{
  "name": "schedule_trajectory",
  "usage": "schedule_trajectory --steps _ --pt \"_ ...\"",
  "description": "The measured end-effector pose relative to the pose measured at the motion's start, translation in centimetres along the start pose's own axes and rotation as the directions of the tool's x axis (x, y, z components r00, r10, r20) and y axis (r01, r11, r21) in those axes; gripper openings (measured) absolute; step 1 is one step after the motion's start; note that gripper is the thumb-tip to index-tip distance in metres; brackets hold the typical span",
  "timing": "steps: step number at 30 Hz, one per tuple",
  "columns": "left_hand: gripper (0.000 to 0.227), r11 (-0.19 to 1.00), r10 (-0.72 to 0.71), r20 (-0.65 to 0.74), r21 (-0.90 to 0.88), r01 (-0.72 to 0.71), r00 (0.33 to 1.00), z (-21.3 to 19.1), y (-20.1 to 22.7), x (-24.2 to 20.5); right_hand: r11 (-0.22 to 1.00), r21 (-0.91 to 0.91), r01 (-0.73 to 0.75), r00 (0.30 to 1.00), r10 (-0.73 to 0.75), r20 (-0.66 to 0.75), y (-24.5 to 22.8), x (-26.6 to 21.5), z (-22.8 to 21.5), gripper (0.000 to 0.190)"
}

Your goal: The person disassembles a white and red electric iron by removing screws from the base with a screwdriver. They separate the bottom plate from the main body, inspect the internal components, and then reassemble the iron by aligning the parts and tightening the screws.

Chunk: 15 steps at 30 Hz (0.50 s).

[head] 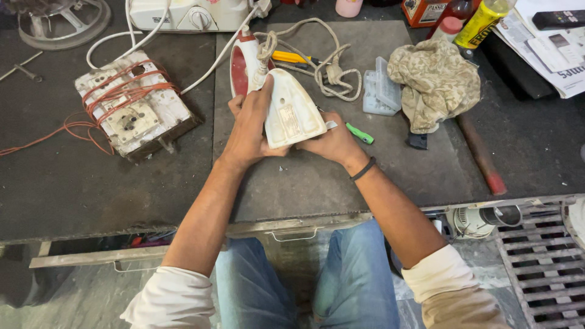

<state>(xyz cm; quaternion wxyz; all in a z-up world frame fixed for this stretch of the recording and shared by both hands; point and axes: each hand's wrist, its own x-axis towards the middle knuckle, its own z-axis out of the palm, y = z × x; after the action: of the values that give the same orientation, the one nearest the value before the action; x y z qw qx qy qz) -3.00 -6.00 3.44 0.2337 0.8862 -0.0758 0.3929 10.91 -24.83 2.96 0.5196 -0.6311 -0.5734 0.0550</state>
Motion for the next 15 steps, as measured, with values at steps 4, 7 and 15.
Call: schedule_trajectory --steps 4,7,15 --pt "0.13 0.997 0.068 -0.037 0.025 -0.067 0.997 -0.3 -0.3 -0.2 0.998 0.057 -0.015 0.999 0.012 0.043 -0.7 -0.3 -0.3 0.046" --pt "0.129 0.998 0.063 -0.031 0.009 -0.063 0.998 -0.6 -0.6 -0.1 0.994 0.102 -0.05 0.998 0.046 0.039 -0.8 -0.9 -0.9 0.044" --pt "0.129 0.999 0.027 -0.022 -0.045 -0.028 0.999 -1.2 -0.5 -0.2 0.937 0.35 0.015 1.0 -0.008 -0.022 1.0 -1.3 -1.3 0.028"
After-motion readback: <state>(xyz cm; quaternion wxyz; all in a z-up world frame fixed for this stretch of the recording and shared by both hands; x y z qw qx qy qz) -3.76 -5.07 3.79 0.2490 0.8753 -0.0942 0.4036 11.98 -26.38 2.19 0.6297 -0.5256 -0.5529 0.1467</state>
